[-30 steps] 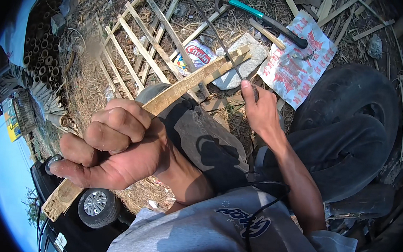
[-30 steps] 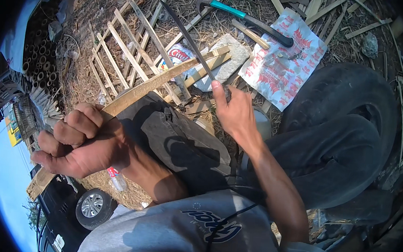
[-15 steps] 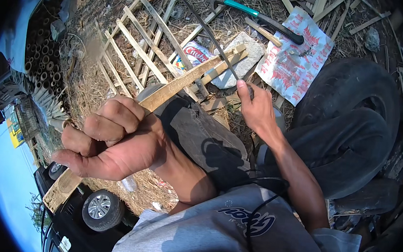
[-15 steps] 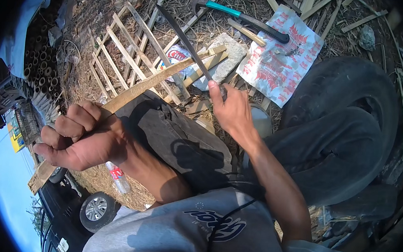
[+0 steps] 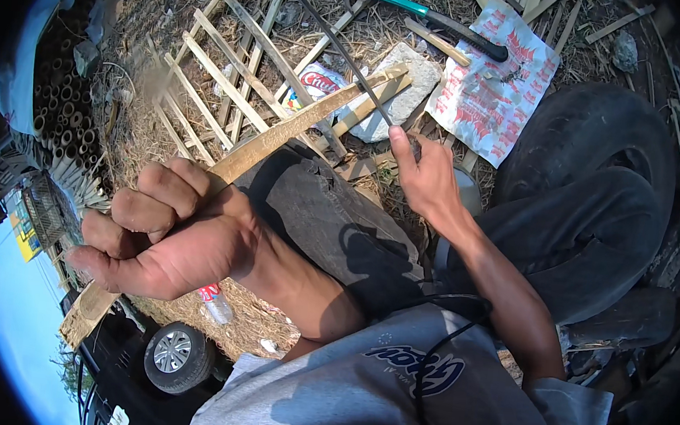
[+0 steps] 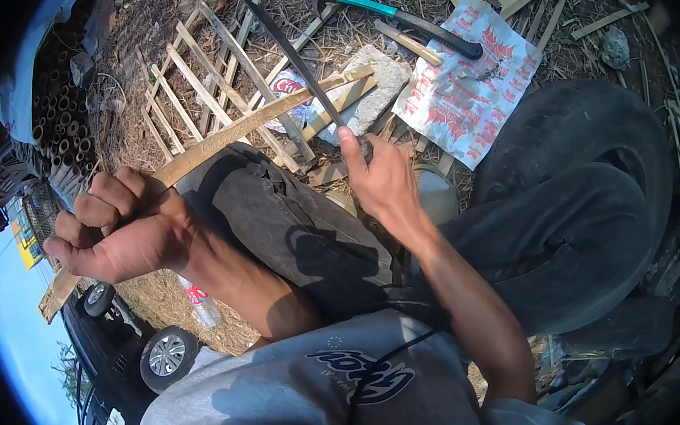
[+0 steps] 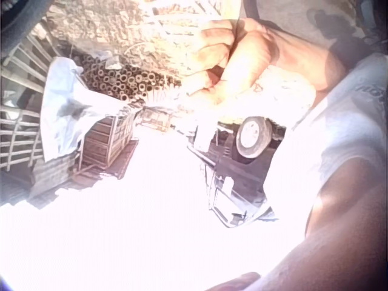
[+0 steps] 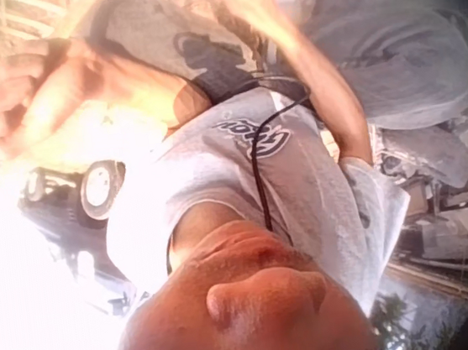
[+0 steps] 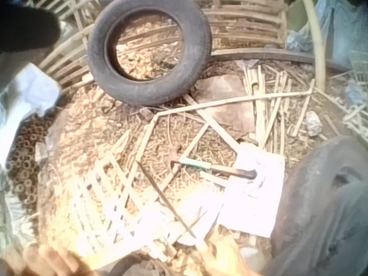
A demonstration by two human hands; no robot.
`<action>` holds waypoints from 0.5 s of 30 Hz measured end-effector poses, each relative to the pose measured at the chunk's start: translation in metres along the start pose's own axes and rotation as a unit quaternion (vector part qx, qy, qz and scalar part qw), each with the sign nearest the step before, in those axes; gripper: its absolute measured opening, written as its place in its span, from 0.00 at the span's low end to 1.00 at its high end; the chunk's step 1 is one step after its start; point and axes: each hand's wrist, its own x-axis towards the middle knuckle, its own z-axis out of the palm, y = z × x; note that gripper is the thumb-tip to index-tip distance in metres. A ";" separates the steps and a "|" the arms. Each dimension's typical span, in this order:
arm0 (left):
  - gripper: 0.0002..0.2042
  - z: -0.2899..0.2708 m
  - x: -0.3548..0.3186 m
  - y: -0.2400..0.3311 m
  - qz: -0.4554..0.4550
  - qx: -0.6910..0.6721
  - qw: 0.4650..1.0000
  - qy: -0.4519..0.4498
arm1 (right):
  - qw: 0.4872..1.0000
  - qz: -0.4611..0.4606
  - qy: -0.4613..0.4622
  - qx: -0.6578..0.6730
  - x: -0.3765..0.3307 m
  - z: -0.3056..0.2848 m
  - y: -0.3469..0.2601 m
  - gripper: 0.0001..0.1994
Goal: The person whittles a strip of bamboo using a large blade while seated on the ground. The person uses their hands to position the bamboo strip against a stone and carefully shaves off layers, periodically checking the thickness of the strip.
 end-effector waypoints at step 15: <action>0.25 0.001 0.003 0.001 0.002 0.049 0.999 0.019 | 0.999 -0.023 0.035 0.001 0.004 0.000 0.013 0.33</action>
